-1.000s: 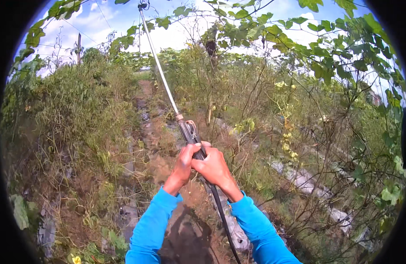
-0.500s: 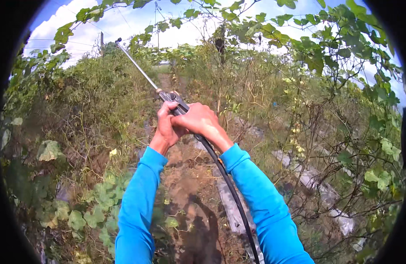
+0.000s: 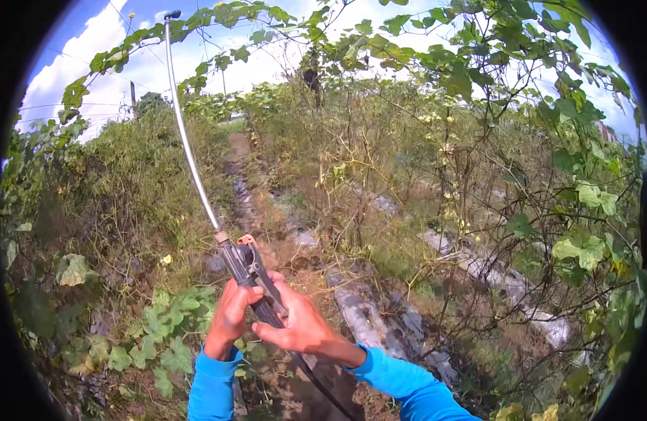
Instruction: The person walks through a field and sprays plants overhead and along the rows using a sprayer wand.
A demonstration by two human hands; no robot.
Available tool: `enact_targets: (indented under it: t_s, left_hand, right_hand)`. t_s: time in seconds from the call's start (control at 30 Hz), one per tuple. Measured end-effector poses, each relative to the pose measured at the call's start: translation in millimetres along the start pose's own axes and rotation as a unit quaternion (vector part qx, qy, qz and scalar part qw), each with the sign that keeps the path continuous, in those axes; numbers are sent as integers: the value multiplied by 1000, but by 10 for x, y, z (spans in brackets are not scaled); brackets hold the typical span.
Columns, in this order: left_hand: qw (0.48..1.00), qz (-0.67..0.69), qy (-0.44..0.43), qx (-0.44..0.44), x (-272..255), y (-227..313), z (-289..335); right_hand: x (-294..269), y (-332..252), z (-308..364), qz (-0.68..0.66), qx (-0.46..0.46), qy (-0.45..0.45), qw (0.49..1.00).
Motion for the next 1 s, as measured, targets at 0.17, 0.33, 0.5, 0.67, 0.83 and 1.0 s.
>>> enact_targets:
  t_s: [0.17, 0.33, 0.5, 0.67, 0.83, 1.0]
  left_hand:
    - [999, 28, -29, 6, 224, 364, -161]
    - [986, 166, -23, 25, 517, 859, -504]
    - [987, 150, -37, 40, 462, 1569, -669]
    - [993, 108, -10, 55, 365, 1752, -269]
    - [992, 115, -60, -2, 381, 1879, 371]
    - [996, 59, -39, -46, 214, 1917, 1189]
  right_hand:
    - [-117, -347, -87, -43, 26, 18, 999]
    - [-258, -763, -506, -54, -73, 76, 993]
    - [-228, -1296, -682, -81, -67, 123, 987]
    - [-110, -1500, -363, -123, -64, 109, 984]
    - [48, -1599, 166, -141, -73, 107, 981]
    - [311, -1809, 815, -193, -67, 64, 977]
Point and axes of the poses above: each hand's wrist, its own z-axis away from the middle knuckle, its own x-axis out of the palm, y = z × x, the point moved 1 cm from there along -z, towards the middle knuckle, and after that the axes turned 11 degrees about y, right-handed, at the moved point
